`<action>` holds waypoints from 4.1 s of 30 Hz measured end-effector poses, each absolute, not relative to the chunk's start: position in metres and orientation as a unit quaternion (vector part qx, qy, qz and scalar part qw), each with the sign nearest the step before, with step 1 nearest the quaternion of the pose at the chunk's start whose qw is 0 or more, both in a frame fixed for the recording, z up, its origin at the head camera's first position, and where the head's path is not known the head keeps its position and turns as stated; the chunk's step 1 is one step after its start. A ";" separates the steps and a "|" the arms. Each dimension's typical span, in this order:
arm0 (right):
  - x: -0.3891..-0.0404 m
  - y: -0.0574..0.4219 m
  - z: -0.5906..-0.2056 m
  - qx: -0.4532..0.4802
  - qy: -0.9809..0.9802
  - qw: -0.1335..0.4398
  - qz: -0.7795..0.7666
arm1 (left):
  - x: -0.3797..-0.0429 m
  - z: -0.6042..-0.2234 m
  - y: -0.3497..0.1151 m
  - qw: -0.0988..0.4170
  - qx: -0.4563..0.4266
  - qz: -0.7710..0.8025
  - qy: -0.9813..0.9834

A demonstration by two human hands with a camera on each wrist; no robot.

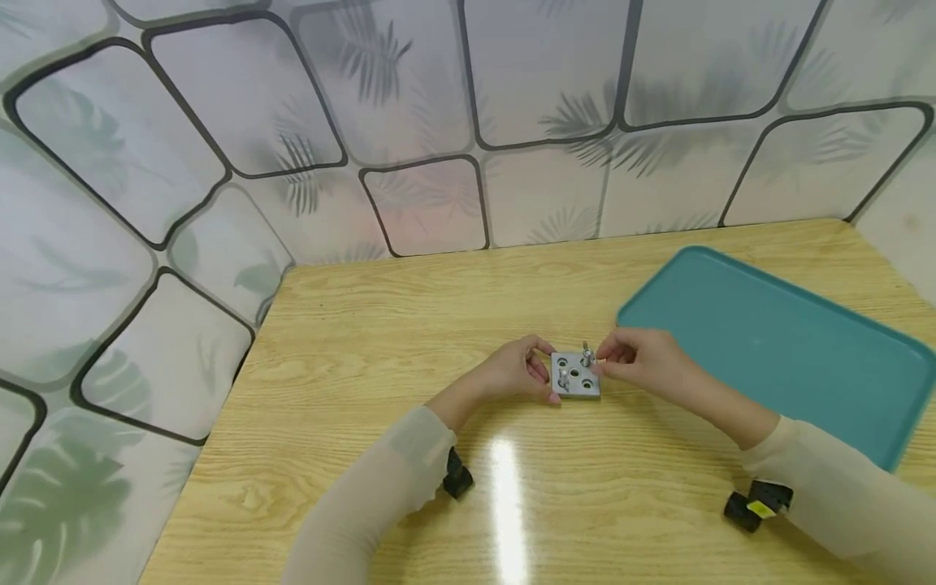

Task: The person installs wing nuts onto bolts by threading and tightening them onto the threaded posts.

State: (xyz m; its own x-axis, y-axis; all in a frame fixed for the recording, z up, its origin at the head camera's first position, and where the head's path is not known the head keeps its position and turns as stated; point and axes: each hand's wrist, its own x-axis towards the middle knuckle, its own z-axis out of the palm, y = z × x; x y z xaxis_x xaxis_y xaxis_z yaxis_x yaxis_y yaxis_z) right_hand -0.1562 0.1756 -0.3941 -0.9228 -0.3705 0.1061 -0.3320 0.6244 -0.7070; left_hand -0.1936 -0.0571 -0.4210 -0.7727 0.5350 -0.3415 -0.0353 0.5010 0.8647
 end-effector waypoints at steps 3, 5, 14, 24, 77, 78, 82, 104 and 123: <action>-0.158 0.177 -0.395 -0.159 0.897 0.041 -0.410 | -0.193 -0.420 -0.057 0.298 0.154 0.469 0.817; -0.159 0.177 -0.396 -0.140 0.897 0.047 -0.417 | -0.193 -0.420 -0.057 0.297 0.154 0.464 0.820; -0.166 0.172 -0.405 -0.108 0.892 0.048 -0.436 | -0.194 -0.420 -0.057 0.299 0.150 0.468 0.818; -0.160 0.173 -0.405 -0.126 0.880 0.047 -0.456 | -0.193 -0.421 -0.057 0.297 0.152 0.468 0.818; -0.167 0.169 -0.406 -0.111 0.894 0.047 -0.431 | -0.195 -0.422 -0.058 0.300 0.157 0.471 0.815; -0.166 0.169 -0.405 -0.111 0.893 0.046 -0.433 | -0.195 -0.422 -0.058 0.300 0.157 0.471 0.814; -0.161 0.171 -0.402 -0.120 0.888 0.038 -0.441 | -0.195 -0.422 -0.058 0.301 0.159 0.472 0.813; -0.166 0.170 -0.403 -0.121 0.902 0.054 -0.411 | -0.195 -0.425 -0.058 0.301 0.156 0.473 0.813; -0.158 0.177 -0.405 -0.140 0.896 0.039 -0.421 | -0.195 -0.425 -0.058 0.296 0.160 0.471 0.816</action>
State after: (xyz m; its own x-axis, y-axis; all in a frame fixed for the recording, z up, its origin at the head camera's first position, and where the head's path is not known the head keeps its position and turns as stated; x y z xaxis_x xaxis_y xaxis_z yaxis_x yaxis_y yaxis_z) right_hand -0.1583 0.1775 -0.4049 -0.9578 -0.2834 0.0471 -0.2172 0.6071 -0.7643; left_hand -0.1953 -0.0579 -0.4247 -0.7740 0.5395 -0.3316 -0.0177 0.5050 0.8629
